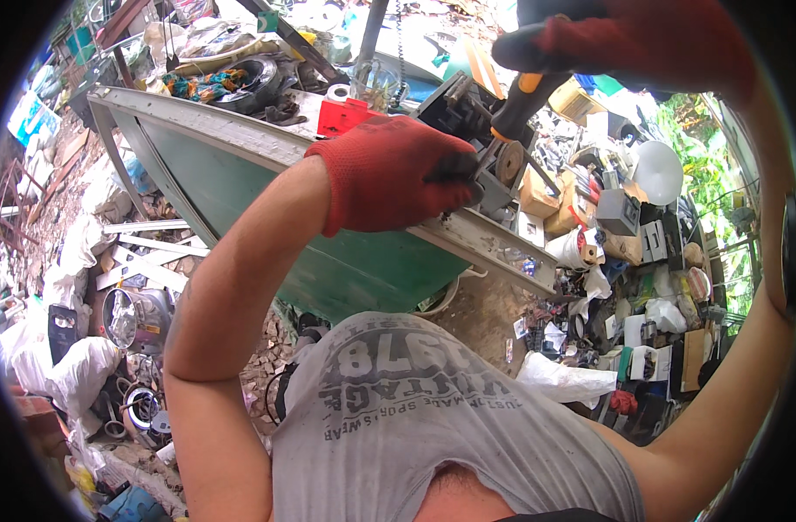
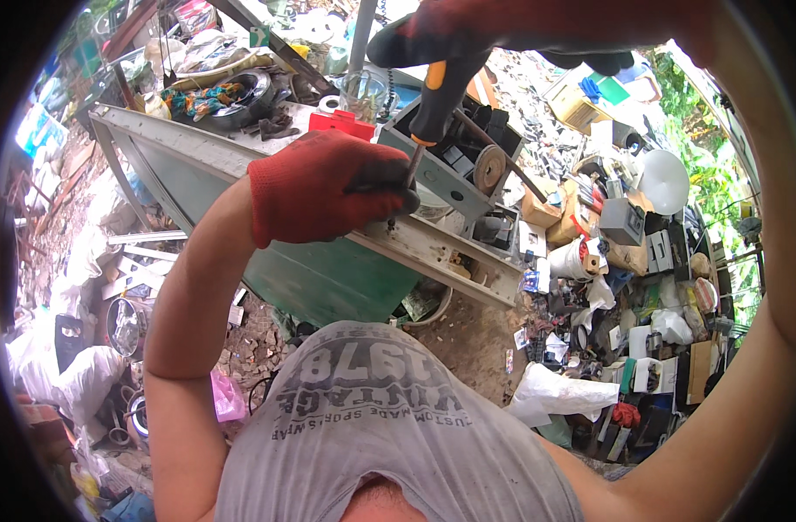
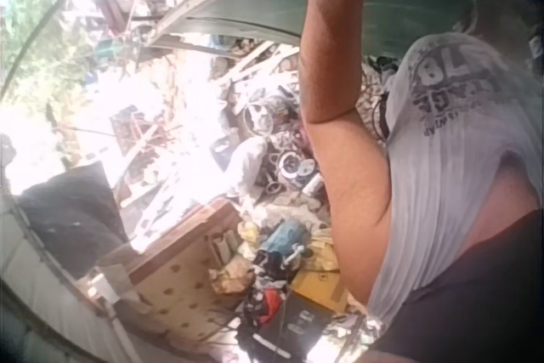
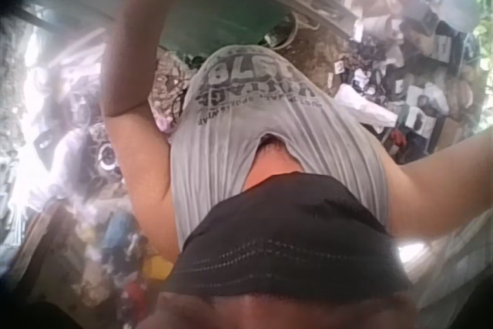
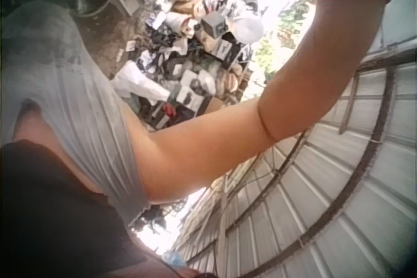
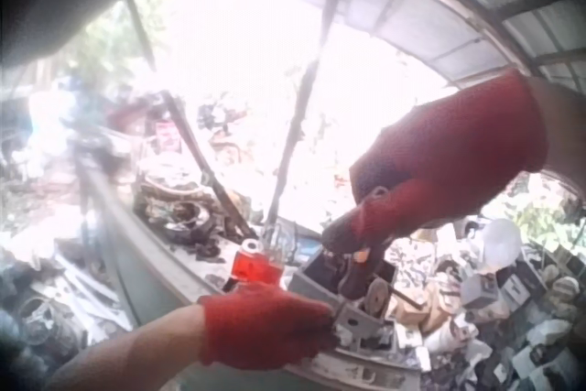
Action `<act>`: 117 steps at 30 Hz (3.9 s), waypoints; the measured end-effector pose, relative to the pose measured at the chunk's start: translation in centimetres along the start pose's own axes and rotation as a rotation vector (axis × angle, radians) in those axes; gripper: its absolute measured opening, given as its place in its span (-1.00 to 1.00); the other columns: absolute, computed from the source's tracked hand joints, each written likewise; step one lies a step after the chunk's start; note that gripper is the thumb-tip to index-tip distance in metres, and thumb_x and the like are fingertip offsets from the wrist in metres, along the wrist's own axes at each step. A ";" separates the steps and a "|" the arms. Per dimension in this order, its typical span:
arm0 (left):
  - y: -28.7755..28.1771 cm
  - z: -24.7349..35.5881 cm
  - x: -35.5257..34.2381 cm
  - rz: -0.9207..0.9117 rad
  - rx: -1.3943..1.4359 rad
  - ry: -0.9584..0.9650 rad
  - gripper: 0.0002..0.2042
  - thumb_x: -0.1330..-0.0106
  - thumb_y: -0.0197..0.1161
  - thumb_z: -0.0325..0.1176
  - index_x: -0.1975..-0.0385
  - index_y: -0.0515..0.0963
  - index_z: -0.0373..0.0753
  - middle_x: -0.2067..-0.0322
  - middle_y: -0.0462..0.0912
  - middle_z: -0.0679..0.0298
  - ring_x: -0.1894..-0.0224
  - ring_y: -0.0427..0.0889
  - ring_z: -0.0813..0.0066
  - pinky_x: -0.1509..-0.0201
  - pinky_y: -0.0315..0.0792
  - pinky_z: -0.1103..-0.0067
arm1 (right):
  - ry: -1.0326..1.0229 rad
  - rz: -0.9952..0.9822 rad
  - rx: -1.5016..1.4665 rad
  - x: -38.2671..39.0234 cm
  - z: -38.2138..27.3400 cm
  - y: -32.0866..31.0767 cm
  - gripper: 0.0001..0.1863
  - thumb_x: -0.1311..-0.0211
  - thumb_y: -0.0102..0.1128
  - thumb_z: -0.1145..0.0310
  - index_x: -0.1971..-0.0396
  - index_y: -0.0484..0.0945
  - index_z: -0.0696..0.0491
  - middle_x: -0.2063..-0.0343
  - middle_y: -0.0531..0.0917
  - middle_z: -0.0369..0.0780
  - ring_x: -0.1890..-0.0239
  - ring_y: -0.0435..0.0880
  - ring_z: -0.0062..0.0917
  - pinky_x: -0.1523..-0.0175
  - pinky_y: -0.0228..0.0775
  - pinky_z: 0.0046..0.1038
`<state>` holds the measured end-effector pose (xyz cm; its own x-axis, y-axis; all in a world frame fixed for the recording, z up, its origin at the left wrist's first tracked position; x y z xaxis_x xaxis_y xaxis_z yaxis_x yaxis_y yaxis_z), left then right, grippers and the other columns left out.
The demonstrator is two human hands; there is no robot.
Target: The person uses a hammer and a screwdriver to work on a metal frame structure. They repeatedly strike the frame with the hammer and use the screwdriver to pry or adjust components within the frame. The task involves continuous manual manipulation of the metal parts in a cluttered outdoor environment.
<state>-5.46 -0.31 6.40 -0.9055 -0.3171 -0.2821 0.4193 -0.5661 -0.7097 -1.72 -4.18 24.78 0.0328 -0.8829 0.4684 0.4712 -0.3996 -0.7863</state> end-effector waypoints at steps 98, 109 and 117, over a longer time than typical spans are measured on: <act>-0.1 -0.9 1.2 0.009 0.300 -0.022 -0.81 -0.57 0.13 -0.37 -0.08 0.52 -0.25 0.20 0.73 0.34 0.39 0.58 0.71 0.38 0.47 0.66 | -0.579 0.151 -0.467 -0.6 1.9 0.1 -0.73 -0.51 0.09 0.22 0.11 0.65 0.10 0.29 0.65 -0.21 0.23 0.63 -0.49 0.13 0.51 -0.40; 0.5 0.1 0.1 -0.090 0.387 -0.159 -0.83 -0.50 0.26 -0.31 0.11 0.58 -0.28 0.33 0.71 0.21 0.29 0.63 0.57 0.16 0.52 0.51 | -0.695 0.306 -0.145 1.1 2.2 0.9 -0.75 -0.35 0.22 0.39 0.00 0.56 0.06 0.25 0.67 -0.20 0.18 0.66 -0.46 0.09 0.54 -0.39; 1.1 -0.1 -1.2 -0.161 0.272 0.008 -0.84 -0.44 0.32 -0.31 0.14 0.62 -0.25 0.33 0.73 0.22 0.29 0.64 0.57 0.17 0.52 0.56 | -0.357 0.222 -0.269 3.5 3.4 1.2 -0.65 -0.43 0.16 0.21 -0.08 0.56 0.08 0.23 0.71 -0.16 0.18 0.67 -0.40 0.04 0.55 -0.34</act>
<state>-3.87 -0.45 5.88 -0.9618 -0.2014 -0.1855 0.2714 -0.7915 -0.5476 1.97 -6.96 26.83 0.4285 -0.8330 0.3499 0.1765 -0.3026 -0.9366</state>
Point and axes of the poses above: each hand's wrist, its own x-axis away from the middle knuckle, its own y-axis out of the palm, z = x × y, the point moved 7 cm from there along -x, towards the middle knuckle
